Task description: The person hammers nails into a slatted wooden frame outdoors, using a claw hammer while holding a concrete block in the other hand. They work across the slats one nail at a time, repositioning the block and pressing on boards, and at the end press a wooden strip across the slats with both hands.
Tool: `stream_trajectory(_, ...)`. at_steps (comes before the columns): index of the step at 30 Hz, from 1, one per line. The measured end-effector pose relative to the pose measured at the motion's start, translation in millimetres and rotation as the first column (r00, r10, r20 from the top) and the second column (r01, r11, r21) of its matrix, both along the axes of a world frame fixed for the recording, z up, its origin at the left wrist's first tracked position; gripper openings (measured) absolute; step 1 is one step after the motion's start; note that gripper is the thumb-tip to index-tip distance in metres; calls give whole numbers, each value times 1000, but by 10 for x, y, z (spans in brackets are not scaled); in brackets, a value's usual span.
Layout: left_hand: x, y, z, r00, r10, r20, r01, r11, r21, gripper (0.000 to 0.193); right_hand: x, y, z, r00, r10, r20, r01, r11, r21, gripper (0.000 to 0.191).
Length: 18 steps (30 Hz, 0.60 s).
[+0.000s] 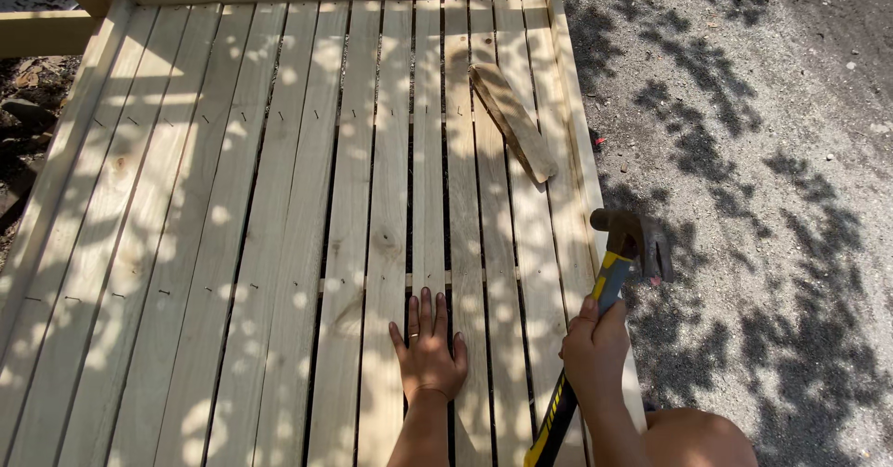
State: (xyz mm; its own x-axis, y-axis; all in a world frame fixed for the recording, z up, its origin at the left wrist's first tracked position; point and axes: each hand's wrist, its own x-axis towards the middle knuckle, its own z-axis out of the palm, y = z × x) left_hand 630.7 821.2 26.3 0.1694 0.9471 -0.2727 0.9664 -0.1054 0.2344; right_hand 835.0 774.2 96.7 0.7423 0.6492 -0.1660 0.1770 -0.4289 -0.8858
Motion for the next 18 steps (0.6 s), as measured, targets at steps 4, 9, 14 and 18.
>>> stream_trajectory(4,-3,-8,49,1000,8,1,-8,999,-33,77,-318,64,-561,936,258,239,-142,899,-414,30)
stream_trajectory(9,-7,-12,122,1000,9,-6,-10,998,-65,78,-386,39,-956,960,211,185,-129,917,-379,32)
stream_trajectory(14,9,-2,105,999,8,-36,-12,994,-105,77,-246,55,-1017,959,192,208,-125,946,-298,32)
stream_trajectory(18,16,-17,-13,998,2,-68,-8,996,-92,76,-84,283,-883,970,154,188,-82,935,-345,33)
